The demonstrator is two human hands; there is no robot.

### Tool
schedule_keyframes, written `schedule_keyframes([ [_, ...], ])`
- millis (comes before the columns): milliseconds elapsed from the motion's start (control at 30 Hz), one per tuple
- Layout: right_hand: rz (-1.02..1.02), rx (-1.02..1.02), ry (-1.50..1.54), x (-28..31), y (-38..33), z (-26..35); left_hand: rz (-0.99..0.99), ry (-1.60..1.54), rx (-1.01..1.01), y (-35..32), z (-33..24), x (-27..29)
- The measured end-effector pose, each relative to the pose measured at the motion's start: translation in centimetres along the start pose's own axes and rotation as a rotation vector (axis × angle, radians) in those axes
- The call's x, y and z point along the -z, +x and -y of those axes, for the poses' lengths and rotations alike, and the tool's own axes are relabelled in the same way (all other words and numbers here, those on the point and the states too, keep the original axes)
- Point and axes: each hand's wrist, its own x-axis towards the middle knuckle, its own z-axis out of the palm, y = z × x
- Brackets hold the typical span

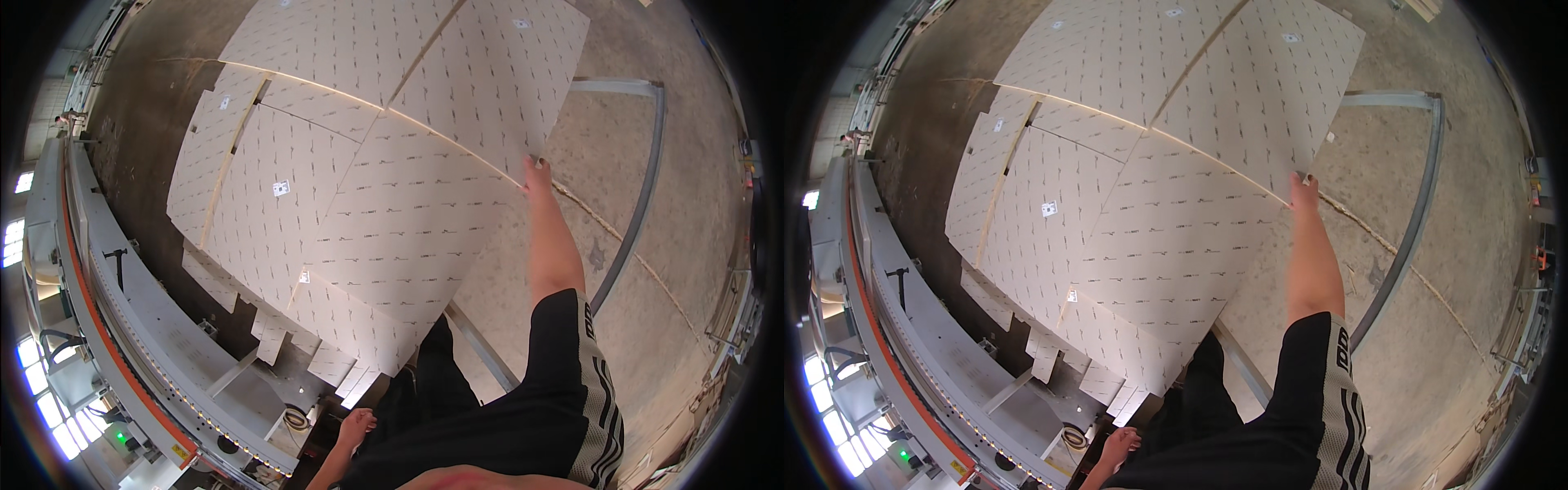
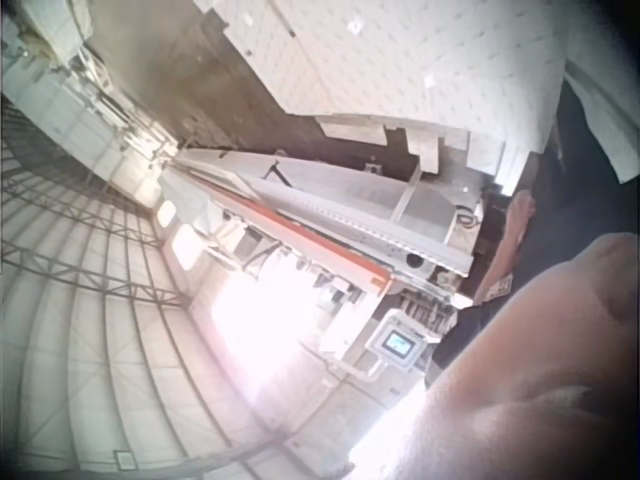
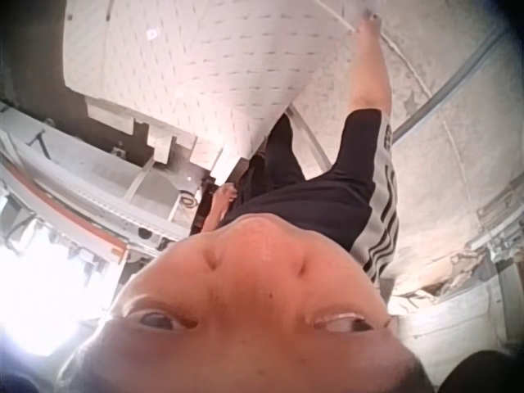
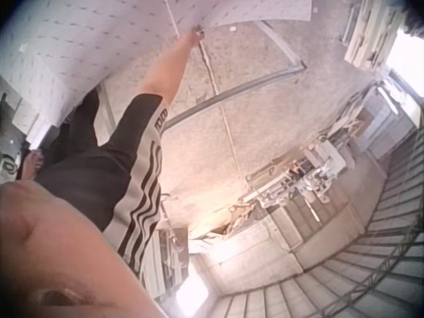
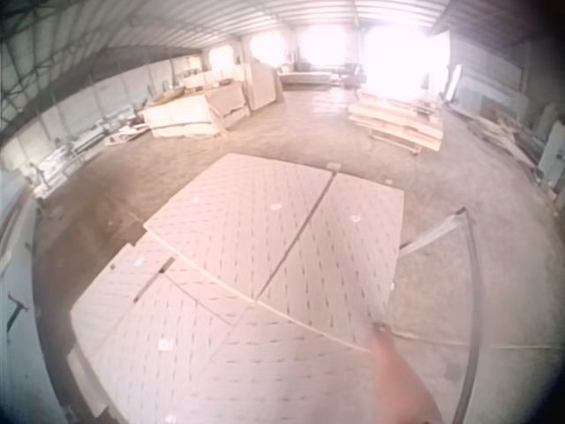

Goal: The person lifts wooden panels from a stack and feeds them into an industrial edge-banding machine, using an air nozzle to clean the machine bed between panels.

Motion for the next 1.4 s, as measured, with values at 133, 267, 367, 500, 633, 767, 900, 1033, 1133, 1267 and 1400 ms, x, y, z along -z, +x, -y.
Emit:
schedule_keyframes([
  [133,0.052,0.011,0.032,0.5,-2.0,1.4,-0.015,-0.011,-0.013,1.3,-3.4,0.3],
  [267,0.137,-0.019,0.167,2.2,-3.8,1.6,0.046,-0.194,-0.105,4.7,-11.0,-0.5],
  [367,0.181,-0.008,0.218,1.5,-8.1,1.8,0.04,0.041,-0.318,8.3,-20.5,-3.8],
  [500,0.172,-0.028,0.192,1.4,-15.5,3.4,0.148,-0.002,-0.528,10.4,-37.4,-11.7],
  [633,0.186,-0.013,0.238,0.2,-22.6,5.3,0.341,-0.383,-0.521,13.3,-46.7,-18.3],
  [767,0.184,0.006,0.196,0.7,-26.0,2.6,0.338,-0.563,-0.425,13.1,-47.0,-22.2],
  [900,0.226,0.025,0.162,0.9,-30.0,2.1,0.202,-0.627,-0.42,13.2,-43.6,-20.6],
  [1033,0.364,0.029,0.039,2.3,-34.6,-0.2,0.109,-0.633,-0.431,11.8,-39.1,-17.2],
  [1133,0.569,-0.04,0.049,3.5,-37.6,-4.0,0.06,-0.591,-0.424,10.0,-34.7,-12.7],
  [1267,0.652,0.344,-0.525,6.8,-36.6,-2.3,-0.047,-0.519,-0.424,7.0,-25.7,-4.7],
  [1400,0.267,0.486,-0.679,7.8,-30.6,-1.3,-0.187,-0.525,-0.365,2.4,-15.2,1.9],
])
